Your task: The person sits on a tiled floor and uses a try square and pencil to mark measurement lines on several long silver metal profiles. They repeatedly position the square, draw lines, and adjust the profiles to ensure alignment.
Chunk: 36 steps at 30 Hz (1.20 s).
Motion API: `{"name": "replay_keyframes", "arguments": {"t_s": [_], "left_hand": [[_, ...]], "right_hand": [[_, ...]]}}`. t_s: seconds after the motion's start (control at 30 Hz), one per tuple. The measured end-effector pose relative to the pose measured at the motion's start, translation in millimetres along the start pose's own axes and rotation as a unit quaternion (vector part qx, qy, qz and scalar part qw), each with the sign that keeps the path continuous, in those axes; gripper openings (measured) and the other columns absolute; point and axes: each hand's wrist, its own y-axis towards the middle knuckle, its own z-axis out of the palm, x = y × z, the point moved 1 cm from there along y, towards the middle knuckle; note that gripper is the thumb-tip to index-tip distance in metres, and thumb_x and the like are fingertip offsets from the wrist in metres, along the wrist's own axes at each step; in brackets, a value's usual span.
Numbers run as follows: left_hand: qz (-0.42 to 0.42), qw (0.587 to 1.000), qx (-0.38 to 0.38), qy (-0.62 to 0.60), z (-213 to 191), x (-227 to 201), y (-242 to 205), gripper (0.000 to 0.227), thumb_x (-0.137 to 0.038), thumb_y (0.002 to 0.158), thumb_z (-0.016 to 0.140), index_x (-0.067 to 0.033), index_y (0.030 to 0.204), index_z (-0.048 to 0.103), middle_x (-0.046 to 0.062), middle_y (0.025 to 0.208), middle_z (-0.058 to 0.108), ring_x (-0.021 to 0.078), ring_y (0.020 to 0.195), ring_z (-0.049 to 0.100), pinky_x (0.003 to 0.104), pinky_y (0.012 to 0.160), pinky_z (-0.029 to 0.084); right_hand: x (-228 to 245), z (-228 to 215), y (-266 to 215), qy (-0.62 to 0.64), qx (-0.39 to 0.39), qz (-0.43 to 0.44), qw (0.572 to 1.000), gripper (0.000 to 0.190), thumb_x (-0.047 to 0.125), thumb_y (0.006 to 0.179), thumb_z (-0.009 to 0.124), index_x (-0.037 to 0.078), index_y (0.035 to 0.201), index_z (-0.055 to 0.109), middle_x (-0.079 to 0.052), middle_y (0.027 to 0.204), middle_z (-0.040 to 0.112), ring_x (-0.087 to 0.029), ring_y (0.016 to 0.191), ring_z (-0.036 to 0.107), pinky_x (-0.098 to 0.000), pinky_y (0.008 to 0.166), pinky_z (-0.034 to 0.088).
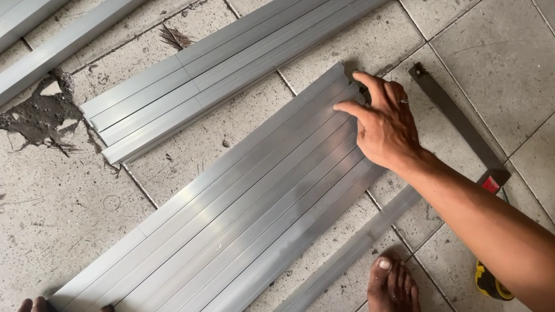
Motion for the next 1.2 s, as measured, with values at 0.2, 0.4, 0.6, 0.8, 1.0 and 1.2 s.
{"name": "replay_keyframes", "arguments": {"t_s": [0.2, 0.4, 0.6, 0.8, 1.0, 1.2], "left_hand": [[0.017, 1.0, -0.001, 0.015, -1.4, 0.9, 1.1, 0.081, -0.047, 0.093, 0.049, 0.0205, 0.138, 0.051, 0.037, 0.136, 0.054, 0.057, 0.131, 0.045, 0.066, 0.107, 0.025], [-0.019, 1.0, 0.017, -0.014, -1.0, -1.2, 1.1, 0.083, -0.048, 0.091, 0.05, 0.0188, 0.14, 0.048, 0.037, 0.14, 0.05, 0.0569, 0.136, 0.039, 0.067, 0.109, 0.02], [0.007, 1.0, -0.003, 0.013, 1.8, 3.5, -0.1, 0.08, -0.046, 0.09, 0.052, 0.0183, 0.139, 0.05, 0.035, 0.138, 0.053, 0.0561, 0.132, 0.044, 0.067, 0.107, 0.025], [0.037, 0.996, -0.044, 0.066, 14.0, 24.7, -8.9, 0.078, -0.049, 0.085, 0.066, 0.012, 0.134, 0.063, 0.026, 0.133, 0.064, 0.0462, 0.131, 0.057, 0.058, 0.109, 0.039], [0.076, 0.959, 0.252, 0.109, -28.8, 0.9, 78.4, 0.08, -0.063, 0.078, 0.043, -0.0081, 0.136, 0.048, 0.019, 0.143, 0.049, 0.0377, 0.124, 0.053, 0.051, 0.107, 0.04], [0.027, 0.874, 0.483, 0.046, -9.5, -137.5, 160.6, 0.076, -0.063, 0.083, 0.035, -0.0194, 0.145, 0.025, 0.008, 0.144, 0.037, 0.0289, 0.114, 0.058, 0.053, 0.087, 0.057]], "right_hand": [[-0.4, 5.6, -4.4, 0.0, -0.069, -0.047, 0.996, 0.062, -0.013, 0.067, 0.055, 0.028, 0.112, 0.068, -0.005, 0.142, 0.045, -0.026, 0.106, 0.049, -0.0437, 0.097, 0.039], [3.7, 3.7, 13.0, 0.028, -0.088, -0.048, 0.995, 0.063, -0.013, 0.07, 0.055, 0.023, 0.12, 0.063, -0.008, 0.143, 0.042, -0.028, 0.116, 0.047, -0.0442, 0.096, 0.041], [1.8, -34.5, 22.9, 0.102, -0.066, 0.008, 0.993, 0.054, -0.019, 0.077, 0.048, 0.011, 0.12, 0.062, -0.019, 0.141, 0.04, -0.037, 0.123, 0.045, -0.0304, 0.067, 0.056], [-130.9, -45.2, -55.4, 0.007, 0.05, 0.242, 0.969, 0.043, 0.026, 0.1, 0.043, 0.009, 0.139, 0.045, -0.018, 0.141, 0.041, -0.037, 0.129, 0.034, -0.0611, 0.087, 0.044], [-150.1, -57.4, -152.1, 0.05, 0.23, 0.445, 0.864, 0.068, 0.045, 0.092, 0.039, 0.014, 0.15, 0.02, -0.009, 0.158, 0.018, -0.037, 0.14, 0.026, -0.0607, 0.107, 0.031], [-166.8, -41.5, -177.5, 0.075, 0.135, 0.429, 0.89, 0.064, 0.038, 0.089, 0.051, 0.012, 0.147, 0.038, -0.018, 0.143, 0.039, -0.038, 0.124, 0.045, -0.0533, 0.094, 0.043]]}}
